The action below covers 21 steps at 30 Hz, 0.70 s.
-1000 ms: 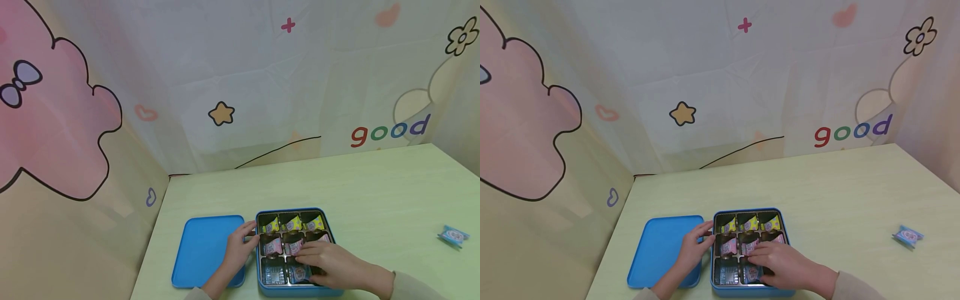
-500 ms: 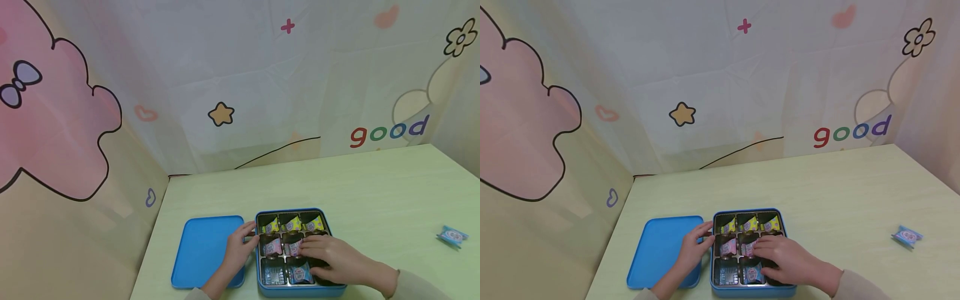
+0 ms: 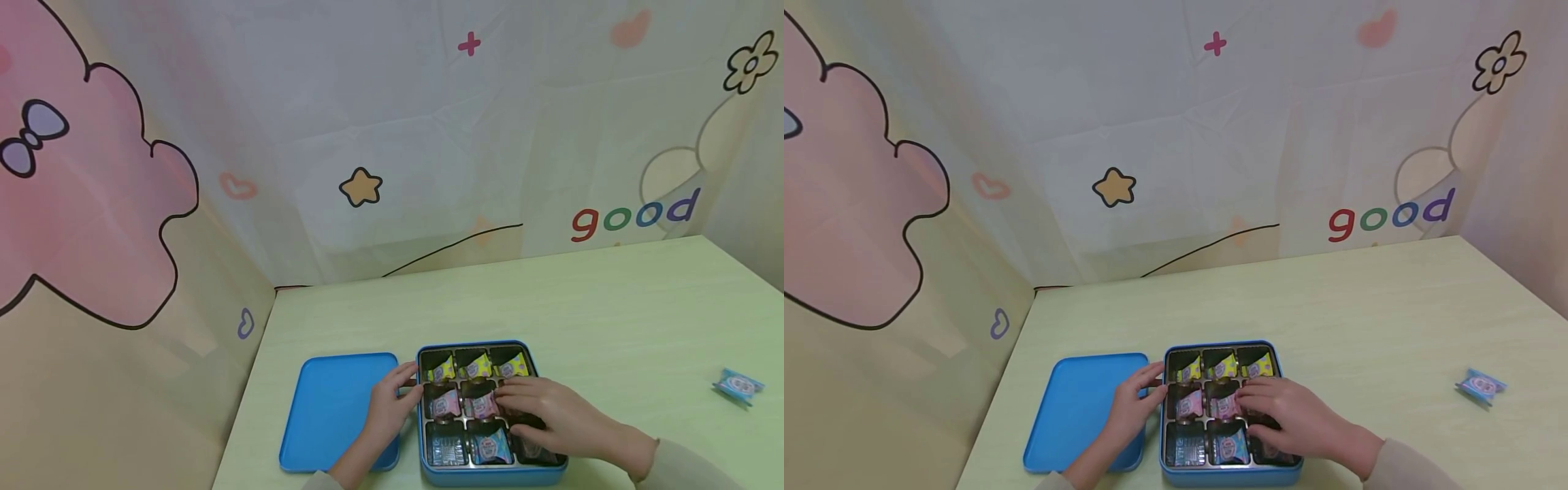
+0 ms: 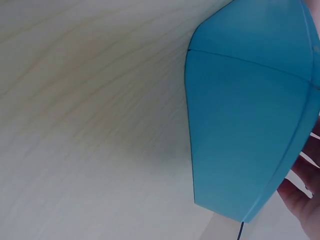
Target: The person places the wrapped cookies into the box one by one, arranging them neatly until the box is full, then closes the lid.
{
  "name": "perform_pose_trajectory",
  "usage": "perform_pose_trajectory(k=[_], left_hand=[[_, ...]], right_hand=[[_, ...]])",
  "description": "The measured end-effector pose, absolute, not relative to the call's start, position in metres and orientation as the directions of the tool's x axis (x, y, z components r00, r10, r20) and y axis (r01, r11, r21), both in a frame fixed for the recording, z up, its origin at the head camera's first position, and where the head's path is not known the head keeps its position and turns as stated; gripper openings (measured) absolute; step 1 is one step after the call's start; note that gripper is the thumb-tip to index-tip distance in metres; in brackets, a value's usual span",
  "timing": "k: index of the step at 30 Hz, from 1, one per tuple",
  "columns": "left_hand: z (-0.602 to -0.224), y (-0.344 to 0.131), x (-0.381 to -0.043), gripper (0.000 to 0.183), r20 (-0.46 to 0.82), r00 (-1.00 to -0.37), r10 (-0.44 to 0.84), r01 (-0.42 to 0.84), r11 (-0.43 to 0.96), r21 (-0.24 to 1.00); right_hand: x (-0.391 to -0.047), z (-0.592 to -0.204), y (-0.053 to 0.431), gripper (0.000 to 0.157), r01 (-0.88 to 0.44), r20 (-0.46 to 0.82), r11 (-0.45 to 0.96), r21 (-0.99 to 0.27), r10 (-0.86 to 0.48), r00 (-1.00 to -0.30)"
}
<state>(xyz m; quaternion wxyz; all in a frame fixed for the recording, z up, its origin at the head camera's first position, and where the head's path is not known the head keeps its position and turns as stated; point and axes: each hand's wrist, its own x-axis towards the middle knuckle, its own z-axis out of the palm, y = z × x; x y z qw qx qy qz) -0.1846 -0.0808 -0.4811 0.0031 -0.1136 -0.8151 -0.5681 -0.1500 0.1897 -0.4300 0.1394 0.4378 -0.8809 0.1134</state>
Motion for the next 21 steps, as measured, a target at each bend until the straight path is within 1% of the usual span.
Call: perform_pose_trajectory(k=[7,11,21], left_hand=[[-0.481,-0.081,-0.185,0.039,0.140,-0.974,0.180,0.194,0.333,0.923],[-0.481,-0.081,-0.185,0.039,0.138,-0.974,0.179,0.192,0.330,0.924],[-0.482,-0.081,-0.185,0.039,0.145,-0.974,0.175,0.198,0.339,0.920]], right_hand=[[-0.152,-0.432,0.196,0.030,-0.785,0.356,0.611,-0.102,-0.715,-0.602],[-0.154,-0.433,0.200,0.030,-0.777,0.380,0.622,-0.097,-0.699,-0.606],[-0.158,-0.433,0.213,0.036,-0.709,0.428,0.701,-0.072,-0.621,-0.657]])
